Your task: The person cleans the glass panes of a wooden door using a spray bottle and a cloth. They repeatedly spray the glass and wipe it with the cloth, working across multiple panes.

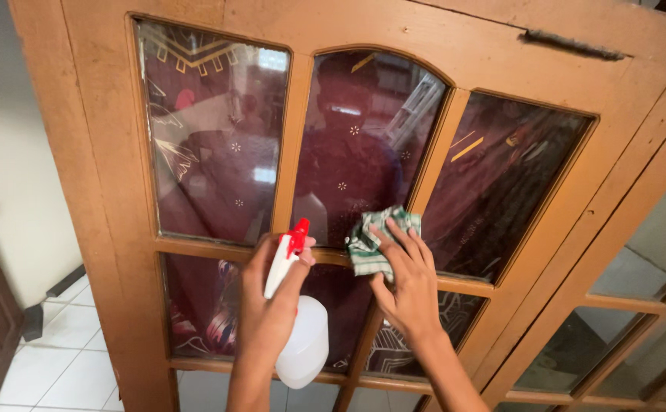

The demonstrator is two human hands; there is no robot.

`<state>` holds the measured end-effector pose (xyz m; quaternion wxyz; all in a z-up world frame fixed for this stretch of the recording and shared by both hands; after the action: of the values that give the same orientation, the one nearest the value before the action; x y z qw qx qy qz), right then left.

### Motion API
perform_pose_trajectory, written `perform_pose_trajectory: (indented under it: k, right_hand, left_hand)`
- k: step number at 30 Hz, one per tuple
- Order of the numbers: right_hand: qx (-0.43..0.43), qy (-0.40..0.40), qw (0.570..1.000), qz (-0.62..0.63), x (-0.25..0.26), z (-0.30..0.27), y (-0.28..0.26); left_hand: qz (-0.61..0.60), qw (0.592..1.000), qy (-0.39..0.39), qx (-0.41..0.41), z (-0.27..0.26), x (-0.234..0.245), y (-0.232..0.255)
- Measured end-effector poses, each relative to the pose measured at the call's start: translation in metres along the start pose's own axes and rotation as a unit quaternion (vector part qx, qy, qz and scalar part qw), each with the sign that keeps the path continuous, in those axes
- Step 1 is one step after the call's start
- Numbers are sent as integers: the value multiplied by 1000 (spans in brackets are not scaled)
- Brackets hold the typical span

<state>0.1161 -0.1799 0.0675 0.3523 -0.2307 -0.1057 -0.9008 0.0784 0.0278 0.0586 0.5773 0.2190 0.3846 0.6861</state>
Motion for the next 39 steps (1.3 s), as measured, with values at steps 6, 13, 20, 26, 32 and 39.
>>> perform_pose_trajectory:
  k: [6,13,20,26,32,39]
  right_hand:
    - [-370,-24,900,228,-25,-47,65]
    - [-443,71,785,427,-15,-84,102]
    - [-452,-97,760,457,-12,-100,94]
    - [-414,-92,779,463,17,-83,82]
    - [-405,-89,758,504,40,-73,72]
    - [-353,-24,809,470,40,-71,67]
  left_hand:
    - [-54,987,-147,29,-6,-34,-13]
    - [-85,946,-310,-27,-19,-74,3]
    - [-21,927,-375,16,-31,-106,-21]
    - [102,938,-332,-17,-34,-111,-51]
    - [59,944,-323,-1,-37,-107,-45]
    - [-2,896,-444,12,-53,-122,-12]
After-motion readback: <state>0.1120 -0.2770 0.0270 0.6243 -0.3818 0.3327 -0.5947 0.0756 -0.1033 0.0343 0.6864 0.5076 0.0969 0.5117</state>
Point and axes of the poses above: each hand's wrist, its own z-axis towards the middle knuckle, its own x-axis out of the back of the hand, y = z × x, the point moved 10 cm from there along z, towards the middle knuckle, and after that the axes turned 4 degrees about -y, right-handed, at the moved point
